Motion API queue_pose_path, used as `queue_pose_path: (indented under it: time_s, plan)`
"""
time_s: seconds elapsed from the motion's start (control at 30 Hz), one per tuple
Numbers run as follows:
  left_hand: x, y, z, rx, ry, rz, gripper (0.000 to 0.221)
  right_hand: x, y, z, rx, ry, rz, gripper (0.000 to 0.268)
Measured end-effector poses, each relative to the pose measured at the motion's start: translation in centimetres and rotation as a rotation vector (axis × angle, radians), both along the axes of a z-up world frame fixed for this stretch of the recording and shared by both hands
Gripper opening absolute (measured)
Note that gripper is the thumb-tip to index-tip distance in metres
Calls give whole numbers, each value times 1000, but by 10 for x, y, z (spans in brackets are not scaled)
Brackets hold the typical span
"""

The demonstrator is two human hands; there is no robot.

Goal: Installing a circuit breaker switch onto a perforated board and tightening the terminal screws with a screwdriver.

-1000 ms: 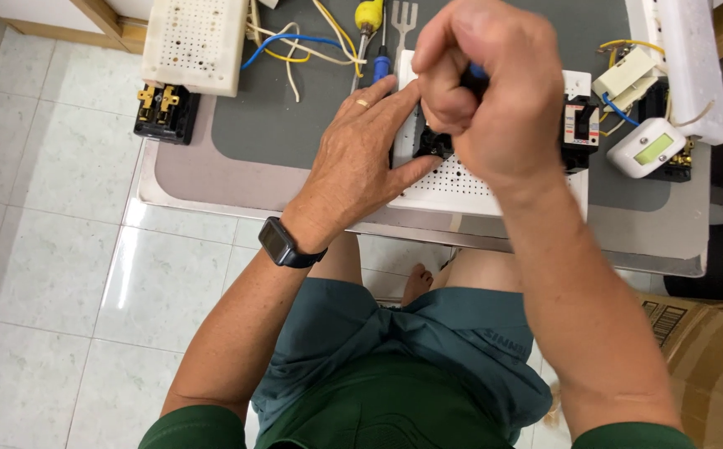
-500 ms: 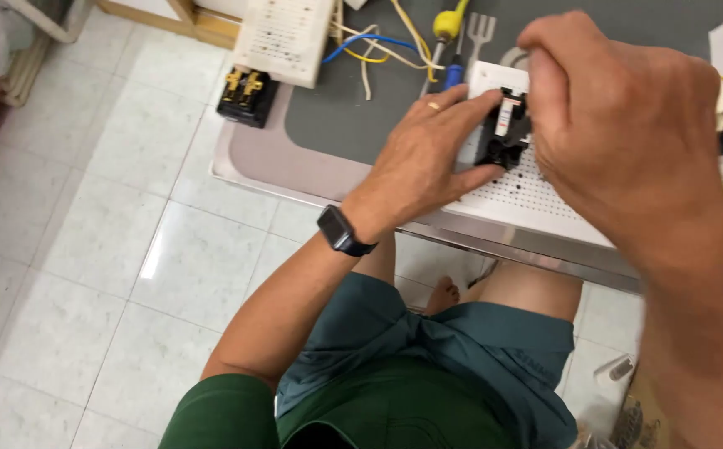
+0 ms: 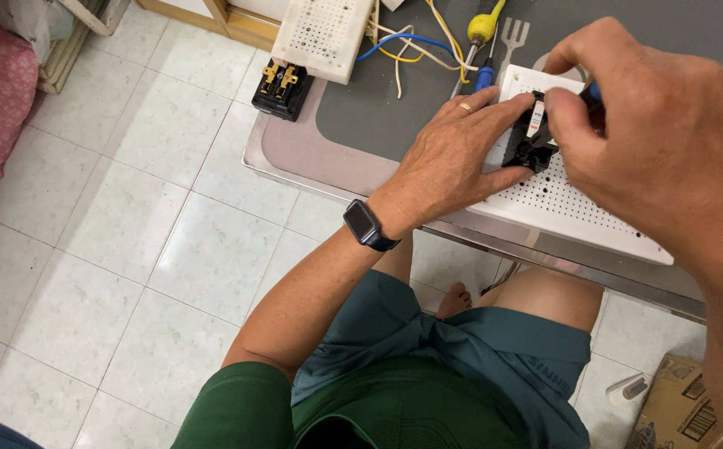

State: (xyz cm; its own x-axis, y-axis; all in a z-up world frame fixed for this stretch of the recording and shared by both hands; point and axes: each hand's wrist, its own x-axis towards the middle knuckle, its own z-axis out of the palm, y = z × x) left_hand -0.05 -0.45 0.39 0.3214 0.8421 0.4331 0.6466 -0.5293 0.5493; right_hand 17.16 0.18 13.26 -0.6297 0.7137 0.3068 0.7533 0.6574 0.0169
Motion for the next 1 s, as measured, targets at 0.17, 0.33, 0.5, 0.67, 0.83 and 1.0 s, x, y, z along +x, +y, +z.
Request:
queue_pose_path:
  time_s: [0.17,0.33,0.5,0.67,0.83,1.0]
  plan:
    - [1,0,-2,6,-3,0,73,7,3,-8,51,8,-144,19]
    - [1,0,0,3,-8,-7,71,2,-1,4,-45,42,20,38]
    - [3,1,1,1,3,3,73,14,10,-7,11,100,19,6]
    - [2,2,-4,47,7,11,73,7,8,5,-78,115,89,35]
    - [3,5,-5,94,19,-6,72,4,8,6,-66,232,219,23]
    - [6,3,0,53,16,-32,76,6,9,7,-95,248,240,36]
